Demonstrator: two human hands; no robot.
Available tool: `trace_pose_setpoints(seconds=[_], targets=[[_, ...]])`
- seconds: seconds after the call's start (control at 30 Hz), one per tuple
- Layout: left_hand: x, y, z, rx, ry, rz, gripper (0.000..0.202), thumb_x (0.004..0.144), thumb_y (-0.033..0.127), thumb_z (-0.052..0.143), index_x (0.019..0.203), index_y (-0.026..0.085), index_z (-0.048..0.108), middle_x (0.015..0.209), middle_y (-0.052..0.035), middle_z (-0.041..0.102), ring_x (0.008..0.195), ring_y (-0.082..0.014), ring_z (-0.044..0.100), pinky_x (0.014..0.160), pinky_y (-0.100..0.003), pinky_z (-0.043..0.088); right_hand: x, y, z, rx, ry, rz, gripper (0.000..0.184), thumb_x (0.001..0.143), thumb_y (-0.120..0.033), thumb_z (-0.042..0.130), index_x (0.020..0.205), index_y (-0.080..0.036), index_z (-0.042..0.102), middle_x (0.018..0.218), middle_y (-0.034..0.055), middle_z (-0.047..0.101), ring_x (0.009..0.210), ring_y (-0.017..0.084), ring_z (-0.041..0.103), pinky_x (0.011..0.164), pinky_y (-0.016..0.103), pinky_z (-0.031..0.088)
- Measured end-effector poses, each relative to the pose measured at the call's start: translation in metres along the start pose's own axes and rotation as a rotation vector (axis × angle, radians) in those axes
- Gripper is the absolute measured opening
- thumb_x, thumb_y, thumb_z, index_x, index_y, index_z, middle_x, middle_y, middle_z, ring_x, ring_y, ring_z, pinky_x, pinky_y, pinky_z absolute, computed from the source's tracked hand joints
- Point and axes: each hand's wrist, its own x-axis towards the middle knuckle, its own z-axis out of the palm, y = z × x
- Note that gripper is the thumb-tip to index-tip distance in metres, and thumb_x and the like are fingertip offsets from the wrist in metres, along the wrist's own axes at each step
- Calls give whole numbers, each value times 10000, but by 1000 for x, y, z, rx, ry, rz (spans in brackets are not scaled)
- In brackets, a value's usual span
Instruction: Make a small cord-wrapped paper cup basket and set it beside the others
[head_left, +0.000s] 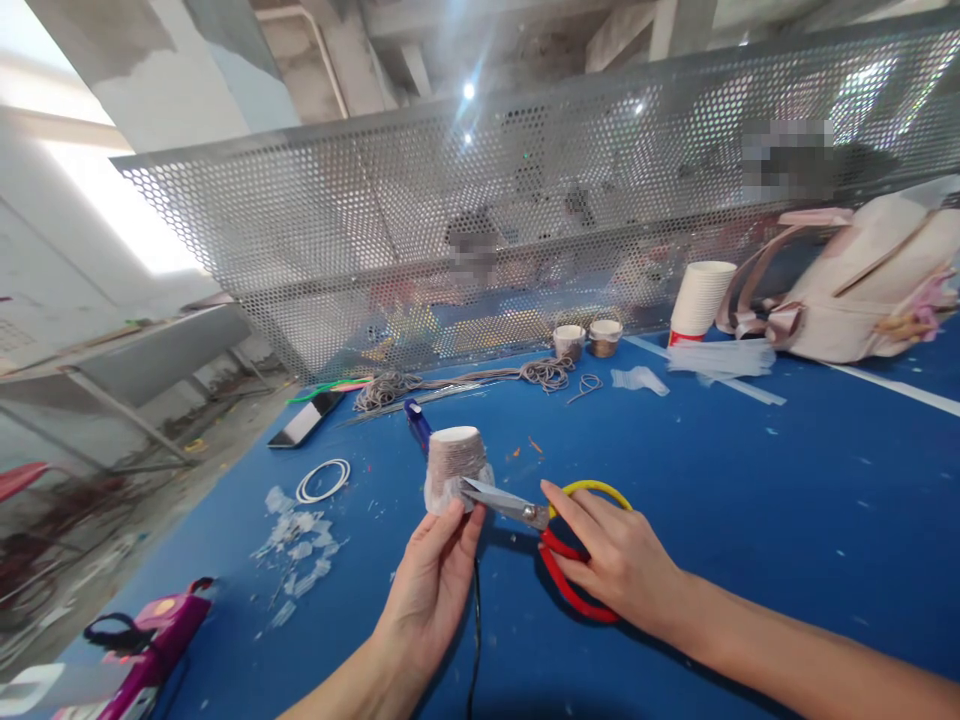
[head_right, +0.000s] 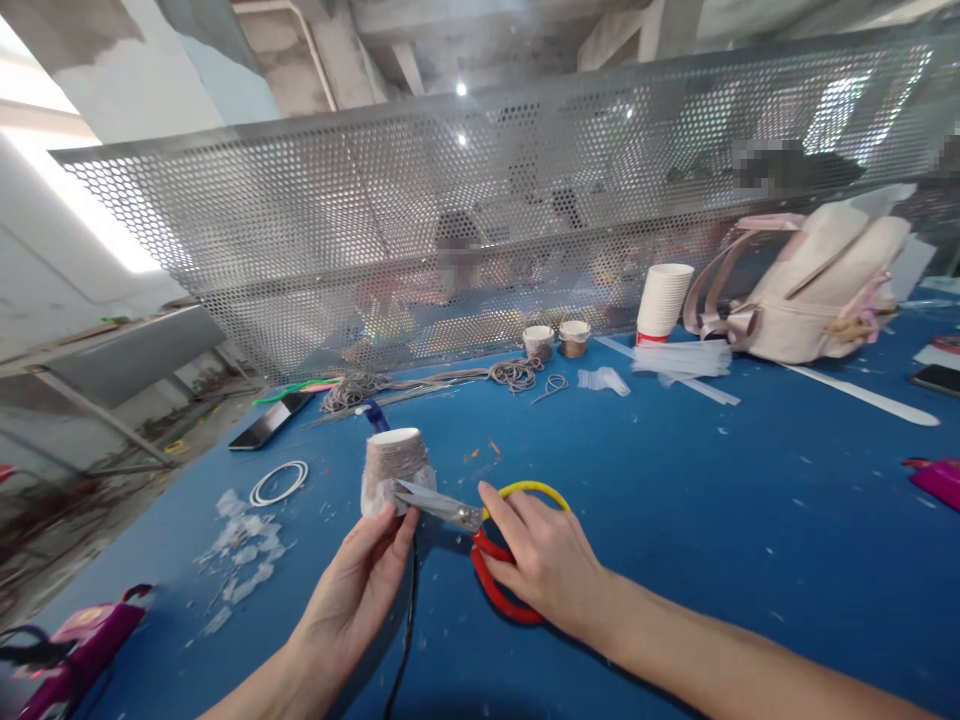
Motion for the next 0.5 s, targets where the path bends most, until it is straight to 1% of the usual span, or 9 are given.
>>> trace_pose_setpoints(seconds=[0.1,0.23,0.4,0.5], targets=[[-1,-1,-1,7,-7,-4,266,808,-56,510,677,87,691,766,-71,723,685,-116,687,709,-194,587,2,1,-1,-34,-9,-27,447,891,-250,463,1288,-46,455,913,152,654,748,232,654,558,314,548],[-3,-1,1,-3,-1,-2,270,807,-61,502,670,76,690,746,-78,718,664,-120,687,693,-196,590,1,2,-1,-40,-3,-51,473,886,-243,467,1314,-46,434,891,142,649,750,229,649,569,313,545],[-3,0,1,-2,6,18,278,806,-65,496,646,64,683,730,-88,715,647,-119,684,690,-196,590,-1,2,-1,-41,-23,-20,466,881,-248,479,1304,-55,451,911,142,651,741,223,650,554,305,539],[-2,-1,-1,15,-15,11,268,805,-59,508,660,75,689,723,-73,716,660,-111,684,703,-190,586,1,0,-2,-29,-25,-17,463,879,-252,485,1293,-45,462,907,143,650,742,231,653,544,314,537]])
